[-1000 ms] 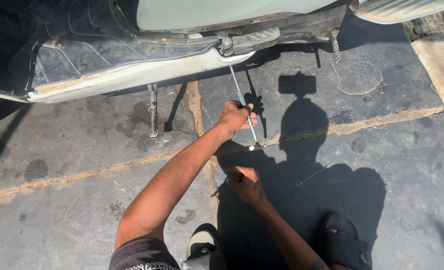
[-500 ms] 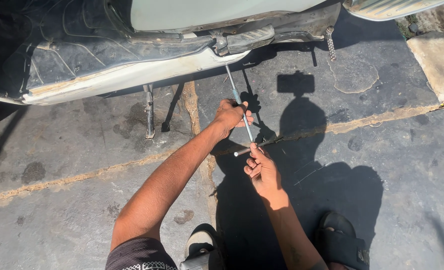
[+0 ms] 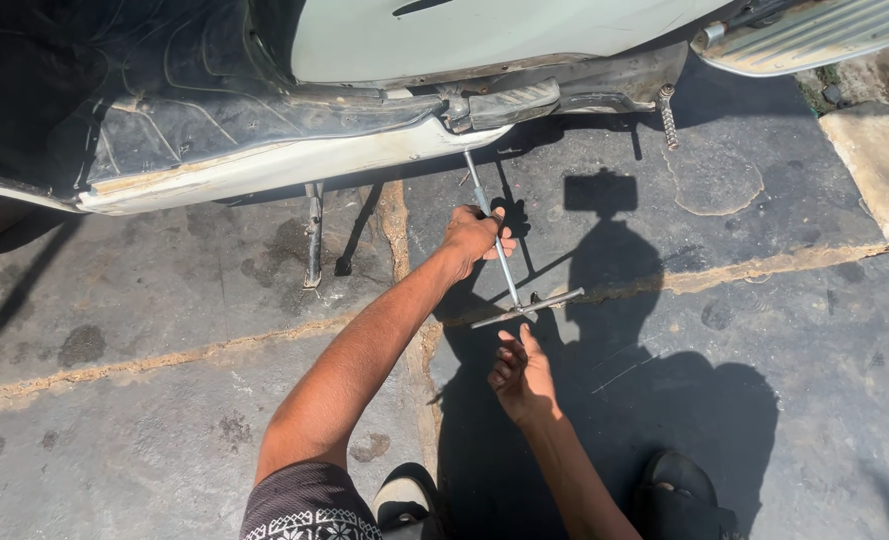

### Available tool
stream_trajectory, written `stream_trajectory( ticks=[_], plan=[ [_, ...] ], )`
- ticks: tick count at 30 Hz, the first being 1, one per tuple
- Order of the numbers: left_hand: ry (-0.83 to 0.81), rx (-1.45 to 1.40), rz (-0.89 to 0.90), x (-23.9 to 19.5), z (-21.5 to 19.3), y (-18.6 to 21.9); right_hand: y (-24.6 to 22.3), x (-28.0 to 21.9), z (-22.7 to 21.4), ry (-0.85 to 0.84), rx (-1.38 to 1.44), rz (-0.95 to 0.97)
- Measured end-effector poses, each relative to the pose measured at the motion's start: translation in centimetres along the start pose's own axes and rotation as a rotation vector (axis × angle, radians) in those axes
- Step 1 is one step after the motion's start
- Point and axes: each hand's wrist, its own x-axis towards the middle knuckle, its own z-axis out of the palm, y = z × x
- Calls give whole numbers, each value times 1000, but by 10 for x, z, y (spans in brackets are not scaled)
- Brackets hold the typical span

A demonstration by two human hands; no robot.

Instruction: The person kneels beside a white scooter and uses a T-handle socket wrench to loosen and remove bolts from the footboard and body panel area, setting fasteners on the ground. They then move to the rear side near the wheel and continue loosening components with the wrench and a screwdriver-like tool.

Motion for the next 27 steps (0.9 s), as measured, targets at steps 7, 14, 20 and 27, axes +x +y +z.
stream_trajectory(
  ticks=[7,14,20,27],
  plan=[
    [34,-17,-37,-4,-4,10,-35,-42,64,29,69,-16],
    [-71,-213,-65,19,-11,3,-24,-10,54,2,21,-398],
    [133,-716,142,111,-41,-23,-28,-18,62,41,-366,-802],
    [13,-758,241,134,-40,-25,-35,3,42,-173,-954,-1367]
  ],
)
